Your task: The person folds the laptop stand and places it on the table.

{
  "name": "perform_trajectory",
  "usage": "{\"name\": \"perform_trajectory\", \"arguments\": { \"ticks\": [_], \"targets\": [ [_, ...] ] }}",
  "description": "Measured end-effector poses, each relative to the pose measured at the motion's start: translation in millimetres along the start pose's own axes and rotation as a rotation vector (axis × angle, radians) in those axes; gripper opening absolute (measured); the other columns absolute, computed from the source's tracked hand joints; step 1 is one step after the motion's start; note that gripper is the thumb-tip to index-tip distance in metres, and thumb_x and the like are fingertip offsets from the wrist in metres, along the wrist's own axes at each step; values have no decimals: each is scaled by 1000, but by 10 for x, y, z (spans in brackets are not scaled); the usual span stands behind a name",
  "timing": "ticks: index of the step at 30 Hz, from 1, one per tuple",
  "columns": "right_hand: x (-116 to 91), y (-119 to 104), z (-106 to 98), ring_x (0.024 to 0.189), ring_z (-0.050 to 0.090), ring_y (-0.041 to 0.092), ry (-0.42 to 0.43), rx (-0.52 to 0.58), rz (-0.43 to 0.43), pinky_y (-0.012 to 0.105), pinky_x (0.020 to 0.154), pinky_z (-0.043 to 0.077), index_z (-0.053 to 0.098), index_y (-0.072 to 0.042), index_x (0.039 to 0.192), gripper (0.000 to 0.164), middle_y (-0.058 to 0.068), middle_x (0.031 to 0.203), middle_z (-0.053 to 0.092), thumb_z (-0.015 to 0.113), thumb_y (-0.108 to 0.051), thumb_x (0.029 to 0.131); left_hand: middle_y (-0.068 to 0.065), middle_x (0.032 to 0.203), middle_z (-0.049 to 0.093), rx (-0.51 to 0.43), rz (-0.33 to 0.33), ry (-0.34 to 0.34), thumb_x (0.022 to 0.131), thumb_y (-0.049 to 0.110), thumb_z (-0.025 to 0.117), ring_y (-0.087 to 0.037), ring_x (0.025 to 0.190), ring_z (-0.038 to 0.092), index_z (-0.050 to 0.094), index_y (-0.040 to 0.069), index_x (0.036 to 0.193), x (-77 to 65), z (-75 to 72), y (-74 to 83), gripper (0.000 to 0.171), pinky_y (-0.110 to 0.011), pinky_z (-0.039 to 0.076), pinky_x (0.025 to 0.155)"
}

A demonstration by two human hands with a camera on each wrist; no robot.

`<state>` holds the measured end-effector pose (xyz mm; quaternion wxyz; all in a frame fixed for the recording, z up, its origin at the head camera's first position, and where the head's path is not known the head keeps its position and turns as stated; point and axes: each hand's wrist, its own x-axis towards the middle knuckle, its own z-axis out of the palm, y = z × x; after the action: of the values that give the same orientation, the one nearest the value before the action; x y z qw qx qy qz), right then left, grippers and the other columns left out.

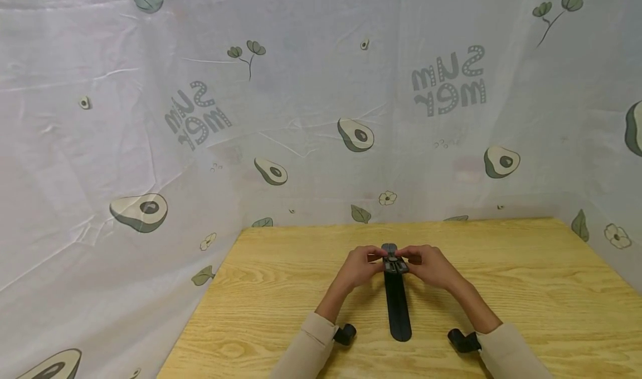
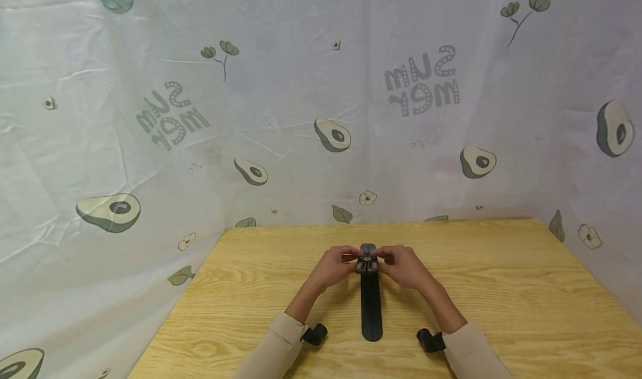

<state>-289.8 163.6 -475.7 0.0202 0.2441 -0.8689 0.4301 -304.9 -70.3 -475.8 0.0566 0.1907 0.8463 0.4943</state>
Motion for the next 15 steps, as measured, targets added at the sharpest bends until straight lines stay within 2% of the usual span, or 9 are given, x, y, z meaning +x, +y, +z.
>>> {"name": "perform_trajectory", "arguments": {
  "ticks": [6, 15],
  "targets": [
    [-5, -3, 10, 125, 70, 48, -15, -6, 7, 56, 104, 59, 73, 2, 131, 30, 26, 132, 72, 62, 1, 103, -14, 140, 72, -11, -7, 17, 100, 10, 76, -34, 135, 68, 78, 6, 120, -14, 20, 19, 21, -44, 59, 108],
    [-27, -27, 28, 126, 70, 48, -17, -16, 22, 54, 104, 59, 74, 3, 130, 28, 26, 131, 73, 65, -1, 103, -15, 141, 71, -48, -46, 0, 99, 6, 75, -33, 132, 70, 78, 5, 120, -49, 40, 32, 21, -38, 64, 98]
  ]
}}
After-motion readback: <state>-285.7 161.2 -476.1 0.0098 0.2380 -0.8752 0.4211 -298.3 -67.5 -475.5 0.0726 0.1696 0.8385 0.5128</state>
